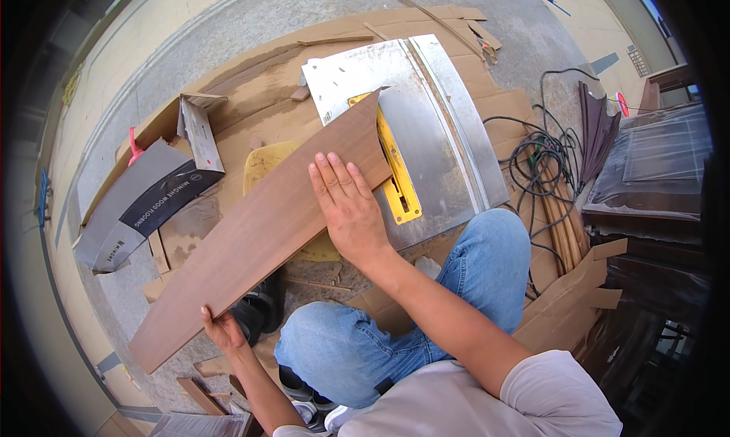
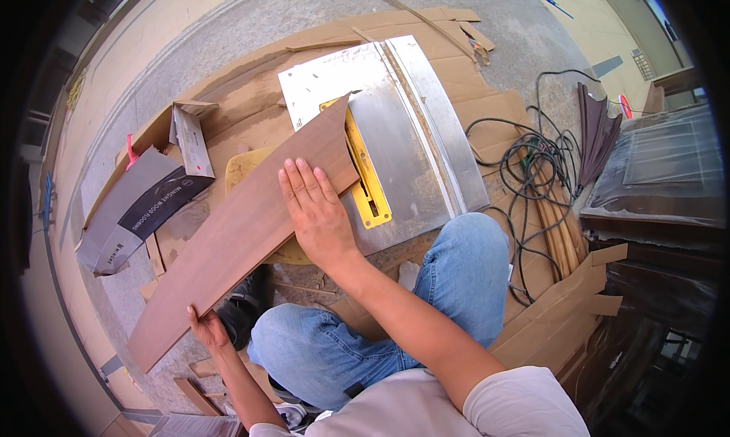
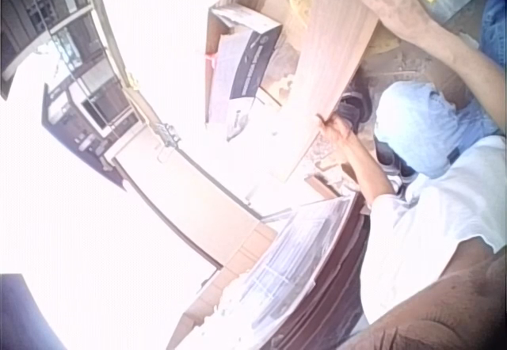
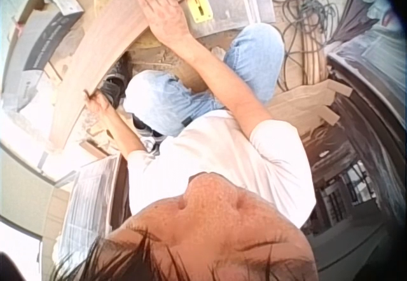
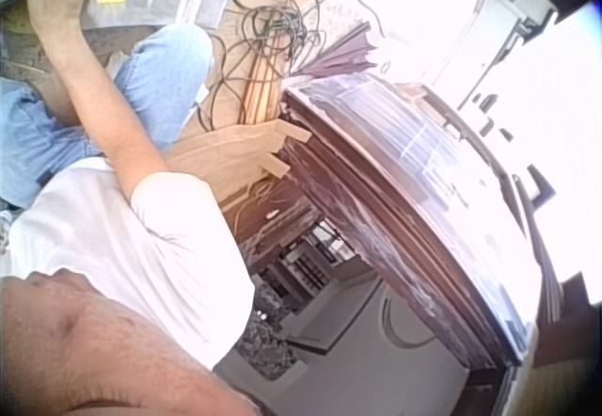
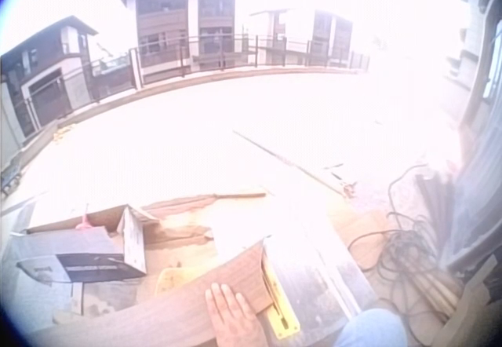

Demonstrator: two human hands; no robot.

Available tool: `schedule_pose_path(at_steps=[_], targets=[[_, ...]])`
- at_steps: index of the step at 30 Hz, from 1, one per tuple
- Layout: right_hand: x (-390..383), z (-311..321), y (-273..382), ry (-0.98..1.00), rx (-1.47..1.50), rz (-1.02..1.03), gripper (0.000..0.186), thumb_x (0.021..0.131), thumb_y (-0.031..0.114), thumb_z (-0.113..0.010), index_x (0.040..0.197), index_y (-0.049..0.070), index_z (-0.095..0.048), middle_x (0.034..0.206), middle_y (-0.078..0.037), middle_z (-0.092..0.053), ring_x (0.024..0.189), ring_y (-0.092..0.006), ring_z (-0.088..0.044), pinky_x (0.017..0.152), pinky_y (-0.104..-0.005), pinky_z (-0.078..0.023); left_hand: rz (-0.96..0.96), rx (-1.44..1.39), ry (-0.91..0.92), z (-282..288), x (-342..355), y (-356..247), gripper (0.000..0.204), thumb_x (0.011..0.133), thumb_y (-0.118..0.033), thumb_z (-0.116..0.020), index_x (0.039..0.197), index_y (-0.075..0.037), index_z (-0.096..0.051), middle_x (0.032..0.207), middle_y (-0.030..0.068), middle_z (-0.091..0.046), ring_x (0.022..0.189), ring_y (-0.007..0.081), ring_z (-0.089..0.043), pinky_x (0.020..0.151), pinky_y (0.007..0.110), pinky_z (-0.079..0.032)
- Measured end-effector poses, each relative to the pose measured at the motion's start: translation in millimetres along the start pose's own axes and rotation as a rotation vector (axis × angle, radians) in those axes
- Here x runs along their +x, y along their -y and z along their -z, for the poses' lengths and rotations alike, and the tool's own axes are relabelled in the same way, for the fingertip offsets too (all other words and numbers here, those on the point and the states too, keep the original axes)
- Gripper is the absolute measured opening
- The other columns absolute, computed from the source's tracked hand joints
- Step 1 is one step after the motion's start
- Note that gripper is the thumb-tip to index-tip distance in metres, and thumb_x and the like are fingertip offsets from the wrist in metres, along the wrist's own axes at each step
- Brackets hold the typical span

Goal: The person measures and cuts wooden flooring planks using a table saw and then installs them onto a subfloor by hand and with a hammer and a pneumatic nail gun.

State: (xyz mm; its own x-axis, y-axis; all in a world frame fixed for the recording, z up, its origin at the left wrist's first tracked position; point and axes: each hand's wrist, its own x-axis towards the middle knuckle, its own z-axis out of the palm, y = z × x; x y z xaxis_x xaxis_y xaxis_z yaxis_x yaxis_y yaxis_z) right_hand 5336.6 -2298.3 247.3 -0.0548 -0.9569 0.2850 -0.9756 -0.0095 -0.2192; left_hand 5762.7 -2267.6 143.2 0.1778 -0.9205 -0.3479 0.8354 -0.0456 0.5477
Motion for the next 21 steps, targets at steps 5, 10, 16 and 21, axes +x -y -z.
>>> schedule_pose_path(at_steps=[5, 10, 16, 21], targets=[[-1.4, 1.5, 1.5, 0.01, -0.001, 0.007, 0.057, 0.094, 0.012, -0.044, 0.149, -0.002, -0.041, 0.157, -0.016, -0.04, 0.149, -0.0279, -0.033, 0.125, -0.0421, -0.019, -0.017, 0.03, 0.002, 0.1, -3.8, -0.8, 0.054, 0.094, -0.009, -0.069, 0.14, 0.006, -0.045, 0.139, 0.0197, -0.056, 0.127, 0.0286, -0.056, 0.112, 0.044, -0.047], [-2.8, 2.8, 1.7, 0.019, 0.04, -0.017, 0.057, 0.095, 0.009, -0.042, 0.151, -0.001, -0.04, 0.158, -0.014, -0.039, 0.15, -0.0263, -0.031, 0.125, -0.0415, -0.019, -0.022, 0.02, 0.002, 2.6, -4.9, 1.1, 0.057, 0.094, -0.009, -0.069, 0.142, 0.006, -0.043, 0.141, 0.0194, -0.055, 0.128, 0.0285, -0.055, 0.113, 0.044, -0.046], [-4.8, 3.1, 3.0, 0.014, 0.057, -0.011, 0.057, 0.094, 0.009, -0.043, 0.151, -0.001, -0.04, 0.158, -0.014, -0.039, 0.15, -0.0267, -0.032, 0.125, -0.0418, -0.019, -0.024, 0.027, -0.007, 1.0, -9.5, 1.1, 0.058, 0.093, -0.009, -0.07, 0.143, 0.005, -0.042, 0.142, 0.0192, -0.054, 0.129, 0.0286, -0.055, 0.113, 0.044, -0.045], [-8.2, 4.2, 3.1, 0.028, -0.004, 0.009, 0.057, 0.095, 0.012, -0.043, 0.15, -0.002, -0.04, 0.158, -0.015, -0.038, 0.15, -0.0273, -0.031, 0.125, -0.0416, -0.018, -0.031, 0.044, -0.028, -0.2, -14.2, 0.8, 0.058, 0.093, -0.009, -0.07, 0.142, 0.005, -0.043, 0.141, 0.0192, -0.055, 0.128, 0.0284, -0.055, 0.113, 0.044, -0.046]])
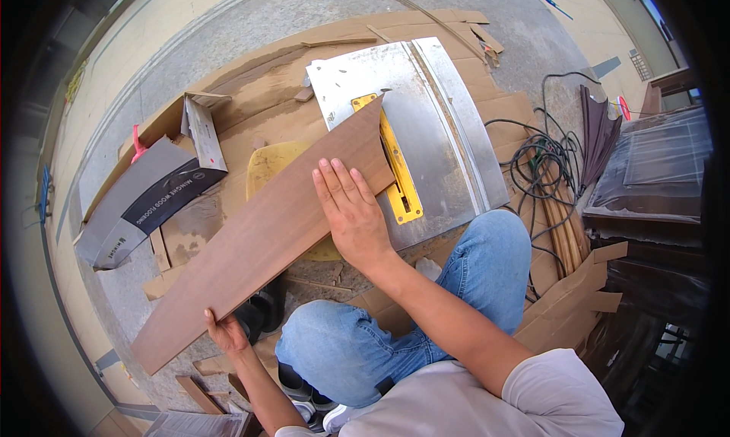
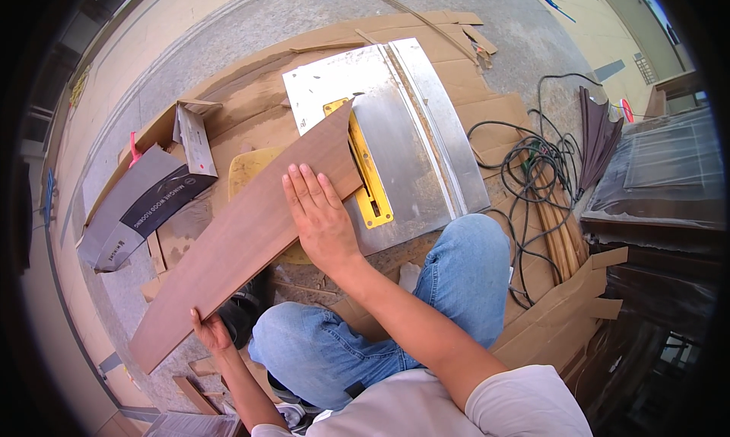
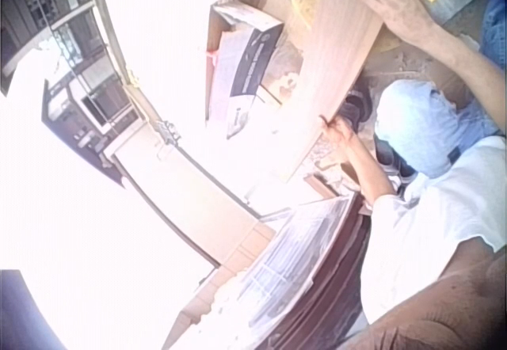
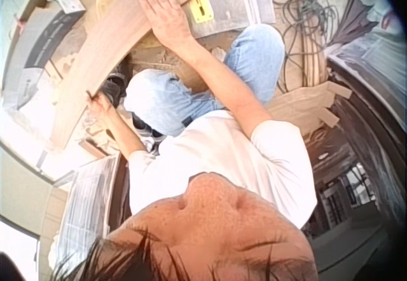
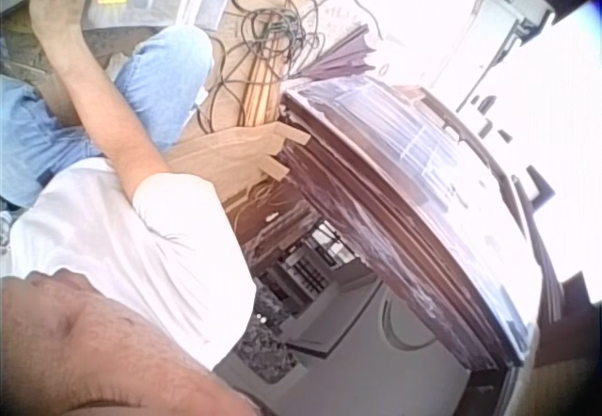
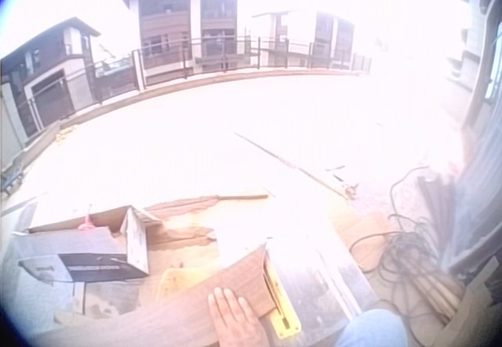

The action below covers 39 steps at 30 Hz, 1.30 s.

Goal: The person measures and cuts wooden flooring planks using a table saw and then installs them onto a subfloor by hand and with a hammer and a pneumatic nail gun.

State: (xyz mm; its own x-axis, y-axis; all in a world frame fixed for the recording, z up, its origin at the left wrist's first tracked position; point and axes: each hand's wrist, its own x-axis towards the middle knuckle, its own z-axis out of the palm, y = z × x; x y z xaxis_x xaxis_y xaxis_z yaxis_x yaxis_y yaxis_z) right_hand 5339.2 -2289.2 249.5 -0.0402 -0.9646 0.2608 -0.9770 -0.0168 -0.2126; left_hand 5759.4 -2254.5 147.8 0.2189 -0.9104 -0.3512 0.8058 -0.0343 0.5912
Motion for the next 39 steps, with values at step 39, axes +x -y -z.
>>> schedule_pose_path(at_steps=[39], targets=[[-16.9, 8.4, 8.6, 0.058, 0.04, 0.019, 0.058, 0.095, 0.012, -0.042, 0.151, -0.001, -0.039, 0.16, -0.015, -0.036, 0.15, -0.0266, -0.03, 0.125, -0.0411, -0.018, -0.018, 0.006, -0.05, 15.0, -25.4, -5.3, 0.057, 0.092, -0.01, -0.071, 0.141, 0.006, -0.045, 0.141, 0.0189, -0.056, 0.128, 0.0291, -0.055, 0.112, 0.045, -0.046]])
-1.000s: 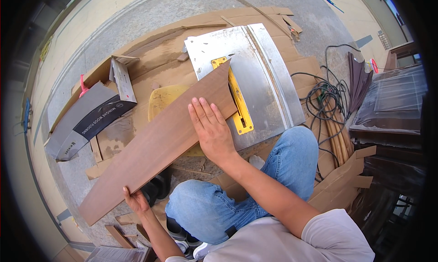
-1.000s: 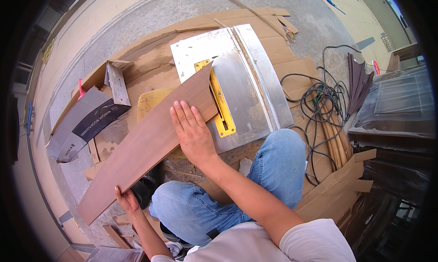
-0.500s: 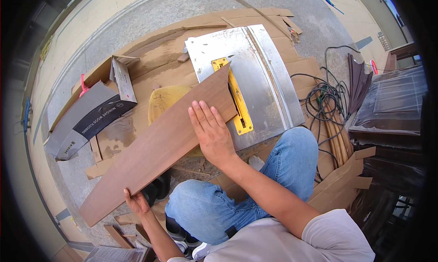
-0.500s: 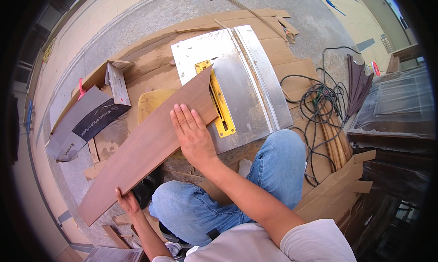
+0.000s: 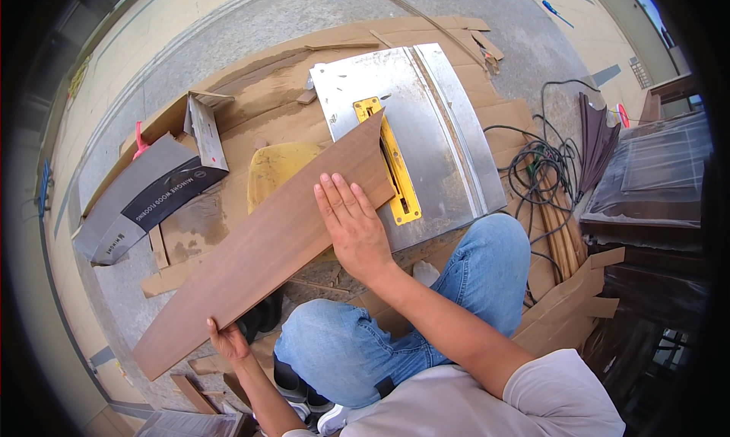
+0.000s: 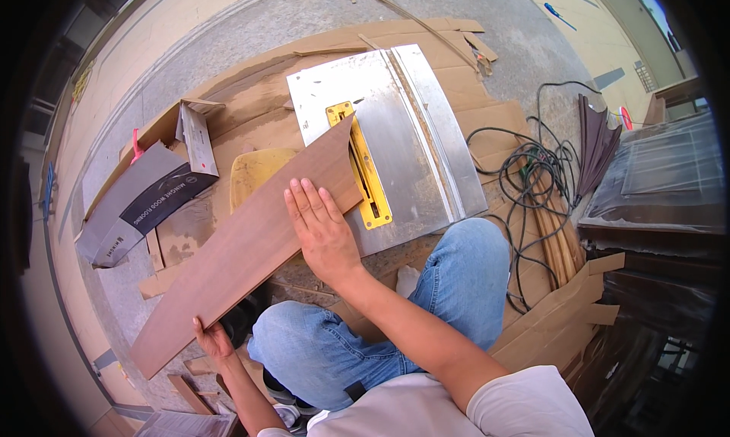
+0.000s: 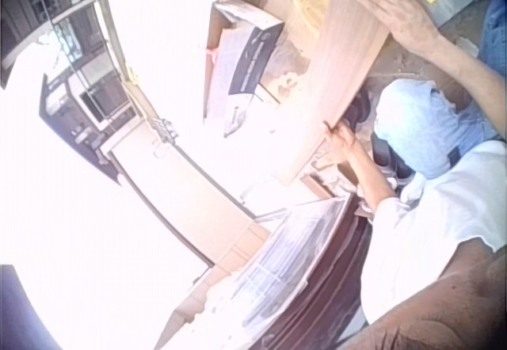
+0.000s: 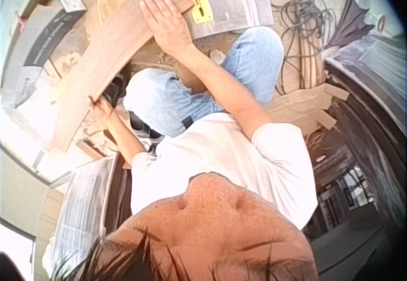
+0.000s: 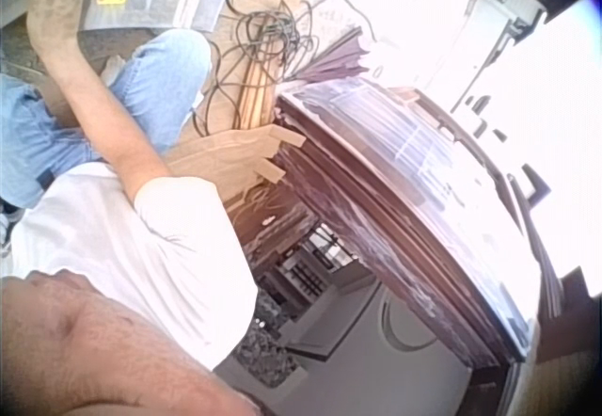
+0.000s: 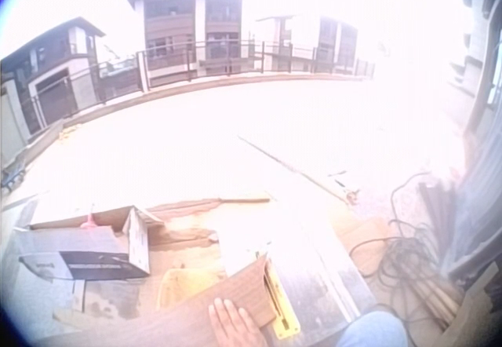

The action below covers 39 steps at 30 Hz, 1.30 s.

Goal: The person measures and cuts wooden flooring planks using a table saw and then installs them onto a subfloor by hand and with a hammer and a pneumatic nail gun.

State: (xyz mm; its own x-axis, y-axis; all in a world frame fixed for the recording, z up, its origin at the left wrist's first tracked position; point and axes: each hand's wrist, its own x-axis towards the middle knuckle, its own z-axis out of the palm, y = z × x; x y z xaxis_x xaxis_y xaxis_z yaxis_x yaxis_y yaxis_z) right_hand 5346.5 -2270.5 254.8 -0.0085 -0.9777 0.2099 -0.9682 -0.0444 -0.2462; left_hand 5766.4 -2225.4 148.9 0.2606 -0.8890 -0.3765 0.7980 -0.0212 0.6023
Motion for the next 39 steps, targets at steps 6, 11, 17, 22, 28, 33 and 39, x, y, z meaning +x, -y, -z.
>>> schedule_pose_path(at_steps=[6, 11, 17, 22, 28, 33, 39], targets=[[-3.6, 0.4, 2.1, -0.005, 0.031, -0.005, 0.057, 0.095, 0.01, -0.042, 0.151, 0.0, -0.04, 0.16, -0.014, -0.037, 0.15, -0.026, -0.031, 0.125, -0.0408, -0.019, -0.013, 0.019, -0.022, 3.7, -4.0, -1.7, 0.059, 0.091, -0.01, -0.072, 0.141, 0.005, -0.045, 0.141, 0.0186, -0.055, 0.128, 0.0287, -0.055, 0.112, 0.044, -0.046], [-7.8, -0.7, 3.7, -0.006, 0.037, -0.003, 0.057, 0.095, 0.01, -0.042, 0.151, 0.001, -0.041, 0.16, -0.013, -0.037, 0.15, -0.0256, -0.032, 0.125, -0.0403, -0.019, -0.001, 0.004, -0.02, 2.1, -10.1, -3.7, 0.061, 0.092, -0.009, -0.072, 0.144, 0.004, -0.043, 0.143, 0.0178, -0.053, 0.13, 0.0286, -0.053, 0.113, 0.044, -0.046], [-11.1, -2.0, 4.8, 0.001, -0.026, 0.027, 0.058, 0.095, 0.014, -0.041, 0.151, -0.001, -0.039, 0.16, -0.015, -0.036, 0.15, -0.0266, -0.031, 0.125, -0.04, -0.018, -0.005, -0.003, -0.016, 5.2, -14.9, -6.9, 0.06, 0.092, -0.008, -0.071, 0.143, 0.004, -0.043, 0.143, 0.0175, -0.053, 0.13, 0.0281, -0.054, 0.113, 0.044, -0.046], [-10.5, -2.1, 4.1, -0.006, -0.004, 0.018, 0.057, 0.096, 0.013, -0.041, 0.152, -0.001, -0.038, 0.16, -0.014, -0.036, 0.15, -0.0265, -0.03, 0.125, -0.0402, -0.018, -0.016, 0.005, -0.009, 0.3, -15.6, -5.6, 0.059, 0.092, -0.008, -0.071, 0.143, 0.004, -0.043, 0.143, 0.0173, -0.054, 0.13, 0.0278, -0.054, 0.113, 0.044, -0.046], [-8.0, -1.3, 6.1, -0.04, 0.057, -0.007, 0.056, 0.095, 0.009, -0.042, 0.15, 0.0, -0.041, 0.158, -0.014, -0.04, 0.149, -0.0263, -0.033, 0.124, -0.0413, -0.021, -0.014, 0.009, -0.003, -3.3, -15.1, -6.5, 0.058, 0.092, -0.008, -0.071, 0.142, 0.004, -0.044, 0.142, 0.0174, -0.054, 0.129, 0.0274, -0.054, 0.113, 0.043, -0.046], [-6.8, -1.6, 4.5, -0.043, 0.045, -0.017, 0.057, 0.095, 0.01, -0.042, 0.151, 0.0, -0.041, 0.158, -0.014, -0.04, 0.149, -0.026, -0.033, 0.124, -0.0414, -0.02, -0.006, -0.002, -0.004, -3.8, -12.6, -3.3, 0.06, 0.092, -0.008, -0.071, 0.143, 0.004, -0.043, 0.143, 0.0175, -0.054, 0.13, 0.0276, -0.054, 0.113, 0.043, -0.046], [-5.5, -3.1, 3.6, -0.029, 0.011, -0.015, 0.058, 0.095, 0.014, -0.042, 0.151, -0.002, -0.039, 0.159, -0.015, -0.038, 0.15, -0.0267, -0.03, 0.125, -0.0416, -0.017, -0.015, 0.019, 0.005, -1.3, -10.3, -1.5, 0.061, 0.091, -0.01, -0.072, 0.144, 0.003, -0.042, 0.143, 0.0175, -0.054, 0.13, 0.0278, -0.054, 0.114, 0.044, -0.045]])
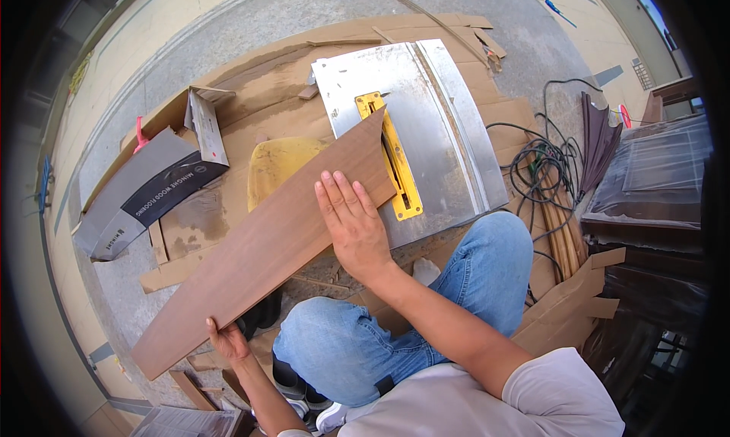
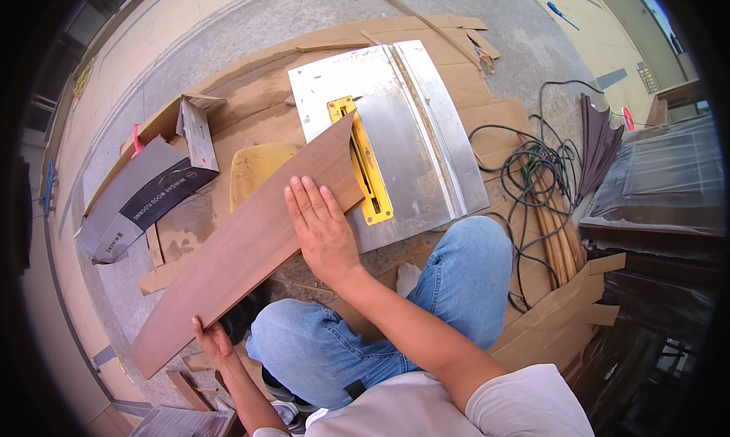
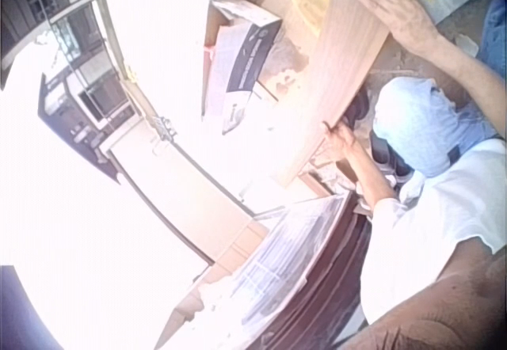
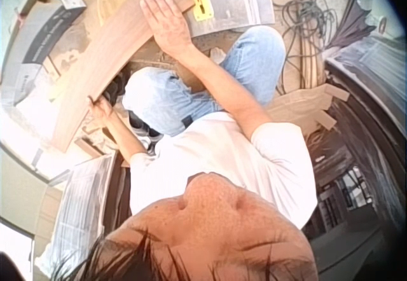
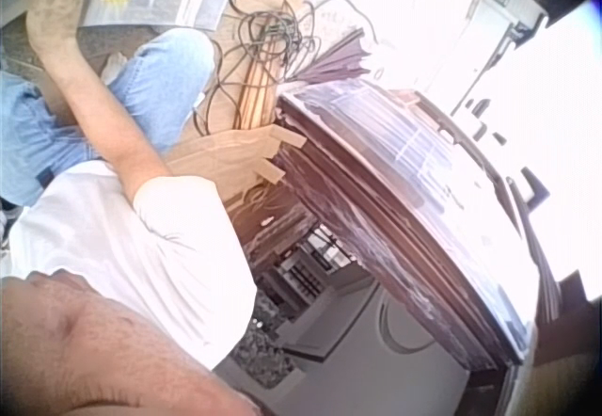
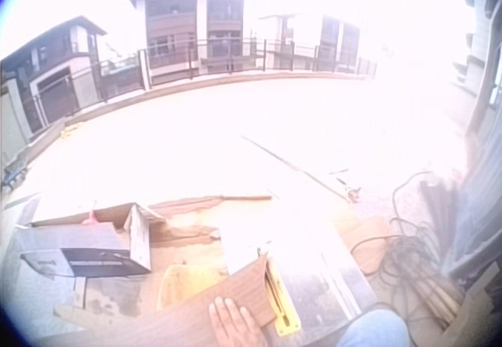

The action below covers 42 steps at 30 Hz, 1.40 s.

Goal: The person measures and cuts wooden flooring planks using a table saw and then installs them onto a subfloor by hand and with a hammer and a pneumatic nail gun.

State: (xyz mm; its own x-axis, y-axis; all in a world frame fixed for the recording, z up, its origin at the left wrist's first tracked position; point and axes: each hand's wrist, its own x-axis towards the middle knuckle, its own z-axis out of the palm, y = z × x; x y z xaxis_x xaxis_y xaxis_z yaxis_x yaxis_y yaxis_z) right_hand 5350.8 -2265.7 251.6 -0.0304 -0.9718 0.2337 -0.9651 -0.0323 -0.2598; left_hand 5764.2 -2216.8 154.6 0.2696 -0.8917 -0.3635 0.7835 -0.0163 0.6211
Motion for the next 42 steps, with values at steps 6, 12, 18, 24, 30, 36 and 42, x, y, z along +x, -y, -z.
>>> schedule_pose_path(at_steps=[6, 12, 18, 24, 30, 36, 42], targets=[[2.6, 0.2, -2.0, -0.003, -0.014, 0.002, 0.058, 0.095, 0.014, -0.042, 0.15, -0.002, -0.04, 0.159, -0.015, -0.038, 0.15, -0.0269, -0.031, 0.125, -0.0417, -0.018, 0.0, 0.014, -0.014, 1.7, 3.4, 2.0, 0.062, 0.091, -0.01, -0.073, 0.143, 0.003, -0.043, 0.142, 0.0172, -0.054, 0.129, 0.0277, -0.054, 0.114, 0.043, -0.045], [4.9, 0.4, -3.4, -0.003, -0.014, -0.001, 0.058, 0.094, 0.014, -0.042, 0.15, -0.002, -0.04, 0.159, -0.015, -0.038, 0.15, -0.0267, -0.03, 0.126, -0.0416, -0.017, -0.004, 0.004, -0.004, 0.2, 5.6, 2.3, 0.061, 0.091, -0.01, -0.073, 0.143, 0.004, -0.043, 0.142, 0.0176, -0.055, 0.129, 0.0277, -0.055, 0.113, 0.044, -0.045], [7.3, 0.0, -5.6, -0.001, -0.019, -0.002, 0.058, 0.094, 0.014, -0.042, 0.151, -0.002, -0.039, 0.159, -0.014, -0.038, 0.15, -0.0261, -0.03, 0.126, -0.0411, -0.017, 0.014, -0.036, 0.002, 3.8, 10.4, 3.5, 0.06, 0.092, -0.009, -0.071, 0.143, 0.004, -0.043, 0.142, 0.0181, -0.054, 0.129, 0.0284, -0.054, 0.114, 0.045, -0.045], [8.9, 0.6, -4.8, -0.011, -0.001, -0.011, 0.058, 0.094, 0.011, -0.042, 0.151, -0.001, -0.04, 0.159, -0.014, -0.038, 0.15, -0.0257, -0.03, 0.125, -0.041, -0.017, 0.011, -0.025, -0.01, 2.9, 13.3, 4.3, 0.059, 0.092, -0.009, -0.071, 0.142, 0.005, -0.043, 0.142, 0.0185, -0.054, 0.129, 0.0291, -0.054, 0.114, 0.045, -0.045], [8.3, -0.2, -4.9, -0.015, 0.021, -0.018, 0.058, 0.094, 0.009, -0.043, 0.151, 0.0, -0.04, 0.159, -0.014, -0.038, 0.15, -0.0252, -0.03, 0.125, -0.0409, -0.018, 0.013, -0.031, 0.011, 3.7, 13.4, 4.5, 0.059, 0.092, -0.009, -0.071, 0.142, 0.005, -0.044, 0.142, 0.0187, -0.054, 0.129, 0.0291, -0.054, 0.114, 0.045, -0.045], [6.9, -0.4, -4.8, -0.015, 0.022, -0.019, 0.057, 0.094, 0.01, -0.043, 0.151, 0.0, -0.041, 0.159, -0.013, -0.039, 0.15, -0.0253, -0.031, 0.125, -0.0409, -0.018, 0.011, -0.024, 0.011, -5.2, 8.7, 5.5, 0.058, 0.092, -0.009, -0.07, 0.141, 0.005, -0.044, 0.142, 0.0189, -0.054, 0.129, 0.0289, -0.054, 0.113, 0.045, -0.045], [5.3, 0.5, -3.3, -0.006, 0.009, -0.012, 0.057, 0.094, 0.011, -0.043, 0.151, 0.0, -0.04, 0.159, -0.013, -0.039, 0.15, -0.0252, -0.031, 0.125, -0.0408, -0.018, 0.023, -0.044, 0.002, -4.0, 5.7, 3.6, 0.058, 0.092, -0.008, -0.07, 0.142, 0.006, -0.043, 0.142, 0.019, -0.054, 0.129, 0.0289, -0.054, 0.113, 0.045, -0.046]])
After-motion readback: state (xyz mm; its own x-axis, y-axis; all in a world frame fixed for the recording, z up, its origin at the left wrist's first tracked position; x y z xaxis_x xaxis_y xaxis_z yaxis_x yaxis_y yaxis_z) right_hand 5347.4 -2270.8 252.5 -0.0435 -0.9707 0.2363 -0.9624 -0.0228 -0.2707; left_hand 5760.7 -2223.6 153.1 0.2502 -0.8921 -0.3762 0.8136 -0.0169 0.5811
